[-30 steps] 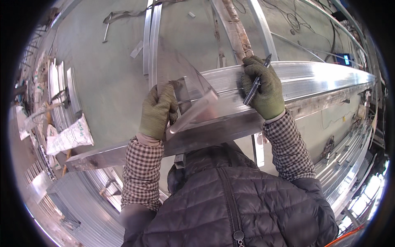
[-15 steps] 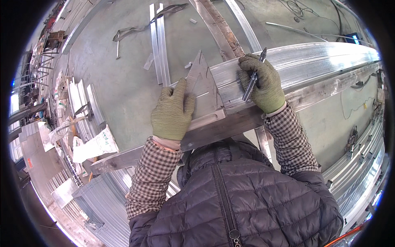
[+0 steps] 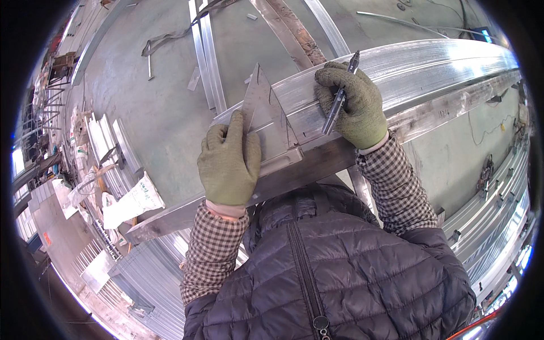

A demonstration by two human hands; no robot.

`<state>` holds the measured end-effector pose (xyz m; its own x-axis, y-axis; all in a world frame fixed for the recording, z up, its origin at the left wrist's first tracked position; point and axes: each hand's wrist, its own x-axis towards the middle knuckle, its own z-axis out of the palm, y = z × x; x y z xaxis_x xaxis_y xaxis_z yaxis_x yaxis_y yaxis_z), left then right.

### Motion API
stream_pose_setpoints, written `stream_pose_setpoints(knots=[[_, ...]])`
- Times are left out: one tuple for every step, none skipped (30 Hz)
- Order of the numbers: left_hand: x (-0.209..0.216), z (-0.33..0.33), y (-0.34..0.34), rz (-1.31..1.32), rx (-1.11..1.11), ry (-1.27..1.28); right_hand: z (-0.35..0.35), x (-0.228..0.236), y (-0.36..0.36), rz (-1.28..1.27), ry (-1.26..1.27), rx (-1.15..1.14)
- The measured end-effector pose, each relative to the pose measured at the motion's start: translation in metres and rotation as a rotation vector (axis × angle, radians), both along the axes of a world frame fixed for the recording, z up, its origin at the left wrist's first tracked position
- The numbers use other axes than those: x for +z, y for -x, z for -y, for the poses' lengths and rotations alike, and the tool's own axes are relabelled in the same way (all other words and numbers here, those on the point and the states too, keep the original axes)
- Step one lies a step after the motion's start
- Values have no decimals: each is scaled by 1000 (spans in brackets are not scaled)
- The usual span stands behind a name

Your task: The person measures and marks a long metal beam using a tape measure, calculator, set square, and marker. They place the set square on the beam, draw lines, and write numerical values along its length.

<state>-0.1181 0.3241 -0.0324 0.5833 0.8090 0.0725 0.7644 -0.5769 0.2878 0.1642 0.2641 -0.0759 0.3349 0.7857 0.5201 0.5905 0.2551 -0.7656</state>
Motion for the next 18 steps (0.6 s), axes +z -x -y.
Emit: stream_pose_setpoints(knots=[[4,4,1,11,-31,6,0,0,0,3,15,-6],[7,8,2,29,-65,4,-1,1,0,10,24,-5],[9,12,3,17,-146,25,-1,1,0,16,33,-7],[10,15,4,12,-232,43,-2,1,-1,21,18,-1],[9,16,4,9,-317,61,-3,0,-1,27,4,6],[5,16,4,24,-334,50,-3,0,-2,32,-7,16],[1,15,3,39,-346,40,-3,-1,-2,40,0,8],[-4,14,3,60,-355,30,-3,-2,-1,48,7,0],[-8,14,2,76,-372,25,-3,-3,-1,55,12,-1],[-12,14,1,99,-386,23,-3,-4,-1,54,18,-4],[-15,15,0,131,-406,18,-2,-4,-1,53,24,-3],[-18,15,-1,134,-405,18,-2,-5,-1,52,29,-2],[-19,15,-1,147,-409,16,-2,-5,0,56,29,-13],[-19,15,-1,160,-410,16,-2,-5,0,60,27,-24],[-20,14,-1,164,-417,14,-2,-5,1,66,31,-36],[-20,14,-1,165,-422,18,-1,-5,2,51,45,-45],[-19,14,0,165,-425,20,0,-5,3,34,66,-55],[-19,14,0,169,-423,16,-1,-4,3,28,79,-63]])
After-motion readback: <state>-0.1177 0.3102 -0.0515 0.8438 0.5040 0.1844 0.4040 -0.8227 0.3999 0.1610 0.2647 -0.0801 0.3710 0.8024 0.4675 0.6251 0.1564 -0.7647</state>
